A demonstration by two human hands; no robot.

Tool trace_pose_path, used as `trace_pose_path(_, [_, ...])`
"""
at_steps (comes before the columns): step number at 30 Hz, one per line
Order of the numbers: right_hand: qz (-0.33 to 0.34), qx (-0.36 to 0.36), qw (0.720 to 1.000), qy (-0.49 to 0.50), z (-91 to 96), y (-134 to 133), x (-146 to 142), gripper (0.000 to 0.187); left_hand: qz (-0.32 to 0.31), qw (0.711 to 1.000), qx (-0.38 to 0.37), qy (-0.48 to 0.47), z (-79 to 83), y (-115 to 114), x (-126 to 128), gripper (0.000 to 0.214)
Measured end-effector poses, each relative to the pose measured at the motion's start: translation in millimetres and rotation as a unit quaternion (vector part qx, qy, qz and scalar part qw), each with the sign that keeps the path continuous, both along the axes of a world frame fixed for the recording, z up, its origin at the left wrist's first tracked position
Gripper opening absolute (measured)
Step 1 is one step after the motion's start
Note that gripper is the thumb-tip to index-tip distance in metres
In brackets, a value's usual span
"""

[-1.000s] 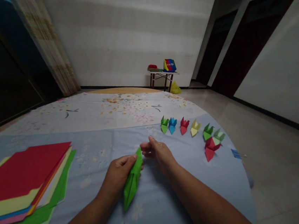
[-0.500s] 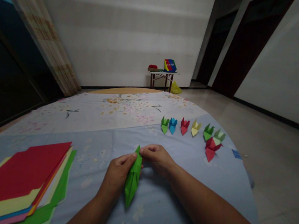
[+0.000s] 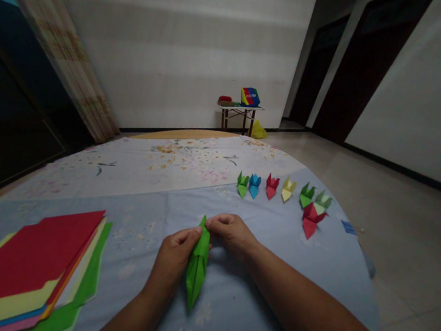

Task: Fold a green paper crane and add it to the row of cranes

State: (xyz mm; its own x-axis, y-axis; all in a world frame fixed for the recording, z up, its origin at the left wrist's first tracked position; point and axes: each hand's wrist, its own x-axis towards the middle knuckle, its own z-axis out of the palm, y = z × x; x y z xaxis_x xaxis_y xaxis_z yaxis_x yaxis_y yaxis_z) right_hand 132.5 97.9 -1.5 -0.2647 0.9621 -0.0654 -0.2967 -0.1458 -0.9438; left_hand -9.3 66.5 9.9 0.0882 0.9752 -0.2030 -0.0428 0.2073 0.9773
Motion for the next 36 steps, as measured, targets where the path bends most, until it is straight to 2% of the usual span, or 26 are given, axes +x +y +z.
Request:
trace_pose_path(12, [-0.014, 0.002, 1.000, 0.009, -3.3, -0.3, -3.8, 0.025, -0.006, 1.000, 0.020, 0.011, 3.6, -1.9, 0.7, 0.031])
trace_pose_path(22, [-0.045, -0.002, 0.999, -0.025, 6.6, -3.3, -3.9, 0.022, -0.011, 0.999, 0.028, 0.036, 1.5, 0.6, -1.0, 0.026])
trace_pose_path(32, [-0.078, -0.004, 0.996, -0.034, 1.1, 1.0, -6.6, 0.019, -0.017, 1.000, -0.016, 0.021, -0.3, 0.9, -0.4, 0.027])
trace_pose_path(36, [-0.084, 0.006, 0.996, -0.009, 2.5, 3.4, -4.8, 0.027, -0.012, 0.999, -0.031, 0.016, 0.5, 0.2, -0.2, 0.027])
